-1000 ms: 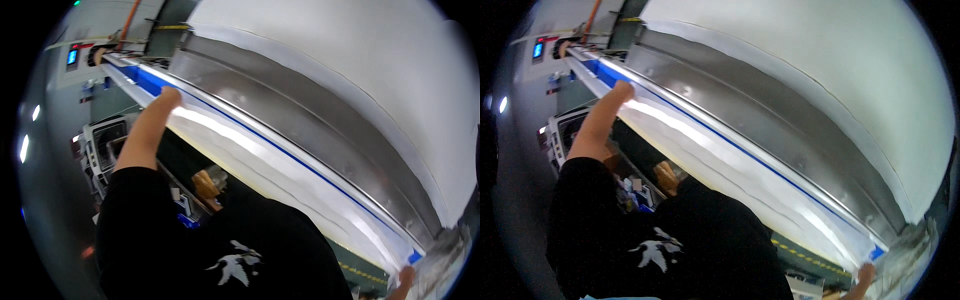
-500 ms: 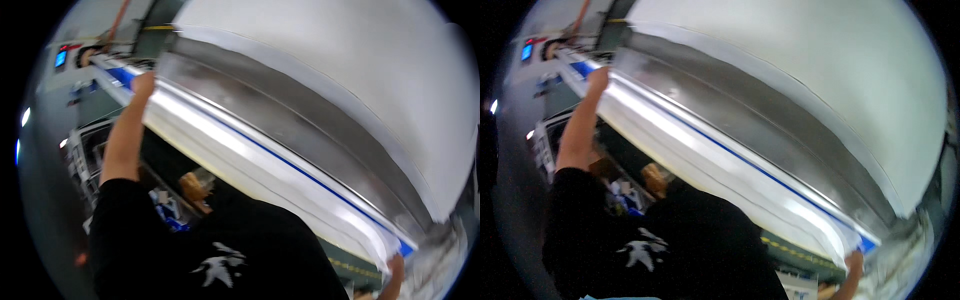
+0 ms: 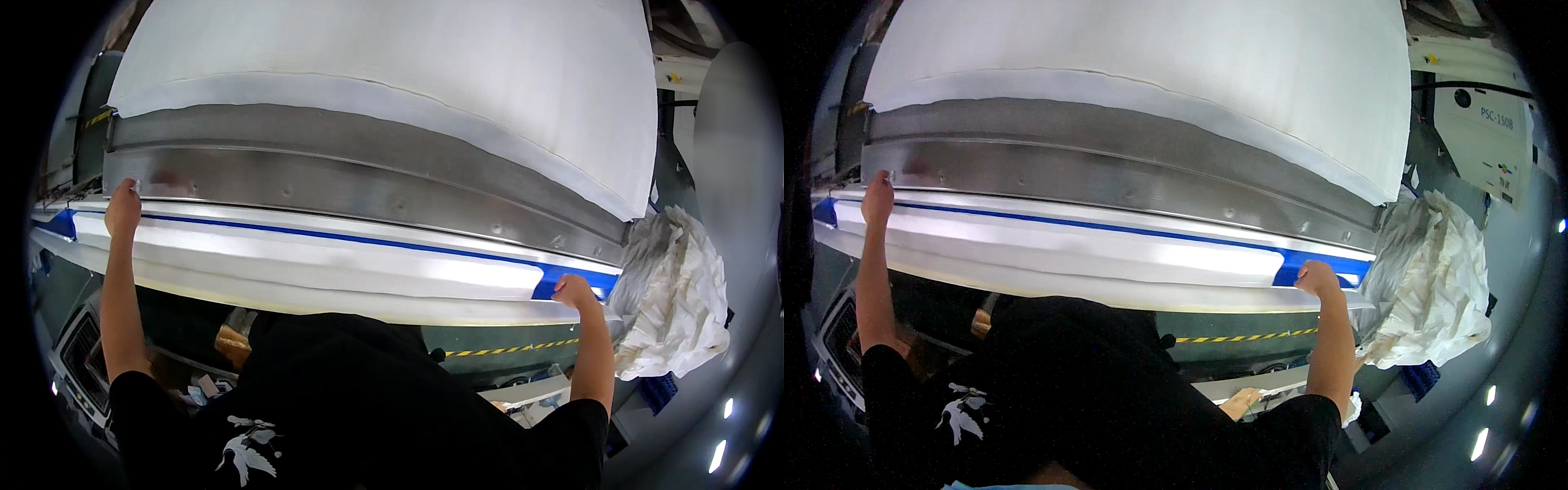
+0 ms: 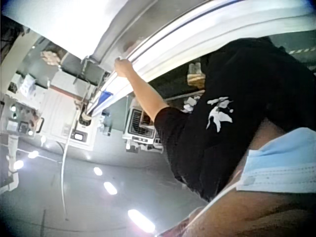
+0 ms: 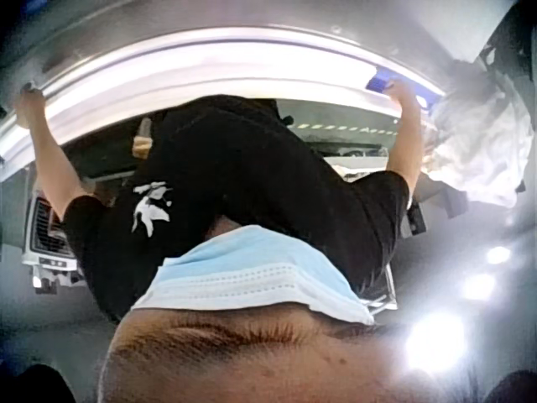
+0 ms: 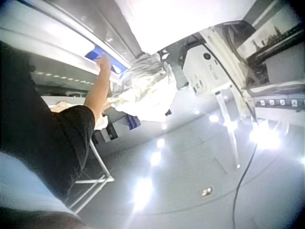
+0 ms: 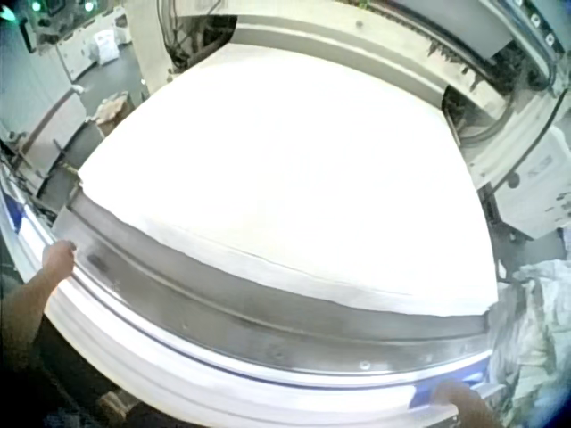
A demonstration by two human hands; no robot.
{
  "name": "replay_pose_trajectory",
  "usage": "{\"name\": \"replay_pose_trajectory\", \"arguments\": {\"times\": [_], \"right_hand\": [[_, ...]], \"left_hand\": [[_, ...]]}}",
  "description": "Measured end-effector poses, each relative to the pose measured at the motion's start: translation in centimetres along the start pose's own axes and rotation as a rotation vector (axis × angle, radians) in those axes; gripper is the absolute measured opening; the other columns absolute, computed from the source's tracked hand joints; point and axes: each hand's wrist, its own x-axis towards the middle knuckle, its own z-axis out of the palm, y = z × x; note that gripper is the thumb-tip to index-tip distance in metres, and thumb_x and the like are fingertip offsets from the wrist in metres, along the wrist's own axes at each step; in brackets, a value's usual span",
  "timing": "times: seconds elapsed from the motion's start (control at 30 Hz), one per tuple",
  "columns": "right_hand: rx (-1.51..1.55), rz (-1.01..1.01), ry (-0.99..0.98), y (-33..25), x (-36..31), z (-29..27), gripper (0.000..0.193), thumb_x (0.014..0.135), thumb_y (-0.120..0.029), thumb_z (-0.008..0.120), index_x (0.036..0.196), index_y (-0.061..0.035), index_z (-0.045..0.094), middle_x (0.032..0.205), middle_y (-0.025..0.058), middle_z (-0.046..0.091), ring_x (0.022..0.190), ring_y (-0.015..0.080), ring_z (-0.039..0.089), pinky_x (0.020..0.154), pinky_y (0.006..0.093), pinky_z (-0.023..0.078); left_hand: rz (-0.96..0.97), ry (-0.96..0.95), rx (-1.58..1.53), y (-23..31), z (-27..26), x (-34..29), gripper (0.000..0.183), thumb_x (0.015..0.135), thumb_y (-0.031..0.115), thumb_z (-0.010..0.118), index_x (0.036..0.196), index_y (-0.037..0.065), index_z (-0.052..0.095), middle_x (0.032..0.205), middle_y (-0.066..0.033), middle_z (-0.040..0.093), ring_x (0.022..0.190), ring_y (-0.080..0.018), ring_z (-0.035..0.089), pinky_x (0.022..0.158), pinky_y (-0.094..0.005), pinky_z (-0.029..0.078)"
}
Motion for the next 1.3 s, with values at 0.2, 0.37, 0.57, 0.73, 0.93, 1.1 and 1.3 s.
{"name": "replay_pose_trajectory", "arguments": {"times": [0.2, 0.37, 0.57, 0.73, 0.93, 1.1, 1.3], "right_hand": [[-0.119, -0.195, 0.168, -5.1, 3.0, 0.1, 0.021, 0.066, -0.025, 0.066, 0.068, -0.0054, 0.060, 0.075, 0.0179, 0.063, 0.074, 0.0360, 0.062, 0.065, 0.0463, 0.047], [0.232, -0.358, 0.337, -18.9, 1.6, -6.0, 0.018, 0.072, -0.020, 0.065, 0.077, -0.0024, 0.066, 0.070, 0.0148, 0.065, 0.067, 0.0291, 0.065, 0.064, 0.0368, 0.050], [0.220, -0.721, 0.388, -43.6, 0.6, -17.1, 0.021, 0.083, -0.025, 0.059, 0.091, -0.0052, 0.063, 0.078, 0.0155, 0.066, 0.072, 0.0323, 0.064, 0.065, 0.0398, 0.049], [0.181, -1.079, 0.572, -64.4, -0.1, -24.7, 0.020, 0.086, -0.026, 0.057, 0.090, -0.0068, 0.063, 0.079, 0.0133, 0.065, 0.073, 0.0323, 0.062, 0.066, 0.0417, 0.047], [0.285, -1.188, 0.649, -81.3, 1.3, -32.1, 0.020, 0.082, -0.025, 0.059, 0.089, -0.0063, 0.064, 0.080, 0.0120, 0.067, 0.076, 0.0304, 0.064, 0.069, 0.0386, 0.049], [0.296, -1.215, 0.661, -87.2, 2.8, -34.3, 0.020, 0.081, -0.025, 0.060, 0.085, -0.0055, 0.066, 0.082, 0.0124, 0.068, 0.077, 0.0307, 0.064, 0.071, 0.0378, 0.050], [0.244, -1.133, 0.701, -88.8, 3.6, -34.6, 0.022, 0.079, -0.027, 0.060, 0.082, -0.0063, 0.067, 0.081, 0.0118, 0.068, 0.077, 0.0312, 0.064, 0.070, 0.0391, 0.050]], "left_hand": [[0.079, 0.310, -0.267, -1.9, 5.0, 2.7, 0.039, 0.084, 0.023, 0.056, 0.120, 0.008, 0.056, 0.122, -0.0138, 0.056, 0.110, -0.0316, 0.053, 0.094, -0.0413, 0.042], [0.142, 0.522, -0.383, 5.9, 2.6, 4.9, 0.030, 0.088, 0.026, 0.050, 0.110, 0.007, 0.058, 0.109, -0.0145, 0.060, 0.101, -0.0342, 0.055, 0.086, -0.0450, 0.044], [0.152, 0.728, -0.560, 6.6, 3.8, 5.1, 0.028, 0.082, 0.015, 0.054, 0.108, 0.007, 0.058, 0.114, -0.0118, 0.055, 0.107, -0.0304, 0.051, 0.099, -0.0436, 0.037], [0.118, 0.699, -0.643, 5.7, 3.8, 4.1, 0.031, 0.078, 0.014, 0.056, 0.108, 0.007, 0.057, 0.114, -0.0108, 0.054, 0.110, -0.0286, 0.051, 0.101, -0.0435, 0.036], [0.139, 0.679, -0.710, 6.1, 2.7, 5.1, 0.032, 0.077, 0.014, 0.057, 0.108, 0.005, 0.056, 0.115, -0.0117, 0.054, 0.113, -0.0280, 0.050, 0.103, -0.0437, 0.034], [0.111, 0.627, -0.741, 6.0, 2.8, 5.0, 0.034, 0.078, 0.011, 0.056, 0.112, 0.006, 0.055, 0.118, -0.0120, 0.053, 0.115, -0.0279, 0.049, 0.103, -0.0445, 0.033], [0.117, 0.582, -0.726, 5.7, 2.8, 5.1, 0.037, 0.078, 0.013, 0.057, 0.113, 0.006, 0.053, 0.119, -0.0119, 0.051, 0.117, -0.0283, 0.047, 0.104, -0.0440, 0.032]]}}
